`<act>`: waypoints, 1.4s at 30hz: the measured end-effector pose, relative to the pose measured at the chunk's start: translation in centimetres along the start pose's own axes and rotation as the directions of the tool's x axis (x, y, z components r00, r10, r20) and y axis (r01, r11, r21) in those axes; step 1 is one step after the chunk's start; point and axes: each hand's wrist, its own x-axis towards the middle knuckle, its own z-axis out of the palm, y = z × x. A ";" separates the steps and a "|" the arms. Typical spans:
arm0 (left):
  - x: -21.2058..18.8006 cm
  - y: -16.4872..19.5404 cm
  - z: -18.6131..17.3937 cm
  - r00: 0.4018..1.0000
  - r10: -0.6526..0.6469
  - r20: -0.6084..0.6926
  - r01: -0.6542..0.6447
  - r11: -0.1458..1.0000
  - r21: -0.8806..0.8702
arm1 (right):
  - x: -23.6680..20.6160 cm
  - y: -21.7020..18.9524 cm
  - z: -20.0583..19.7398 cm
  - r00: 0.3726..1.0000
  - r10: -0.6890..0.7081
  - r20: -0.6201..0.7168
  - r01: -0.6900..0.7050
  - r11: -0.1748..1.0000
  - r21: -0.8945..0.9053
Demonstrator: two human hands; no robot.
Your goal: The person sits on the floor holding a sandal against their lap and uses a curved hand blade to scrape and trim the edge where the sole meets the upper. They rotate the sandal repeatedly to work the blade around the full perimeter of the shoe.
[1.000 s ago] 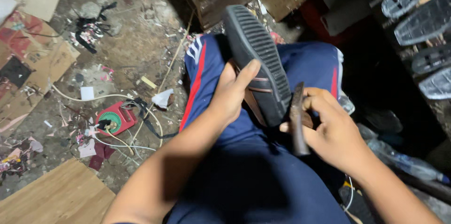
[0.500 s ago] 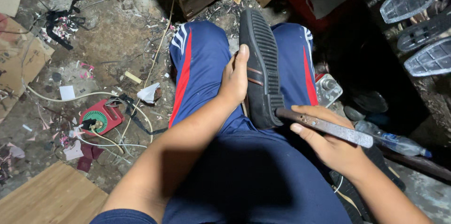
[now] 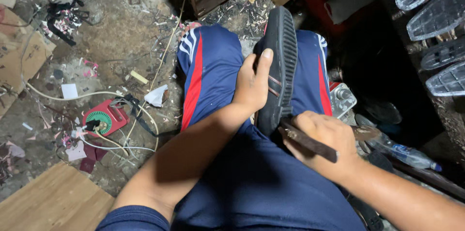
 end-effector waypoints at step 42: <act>-2.1 0.6 -0.7 0.889 0.084 0.451 0.275 0.690 -0.670 | -6.7 10.8 -0.8 0.860 0.429 0.278 -0.489 0.533 0.690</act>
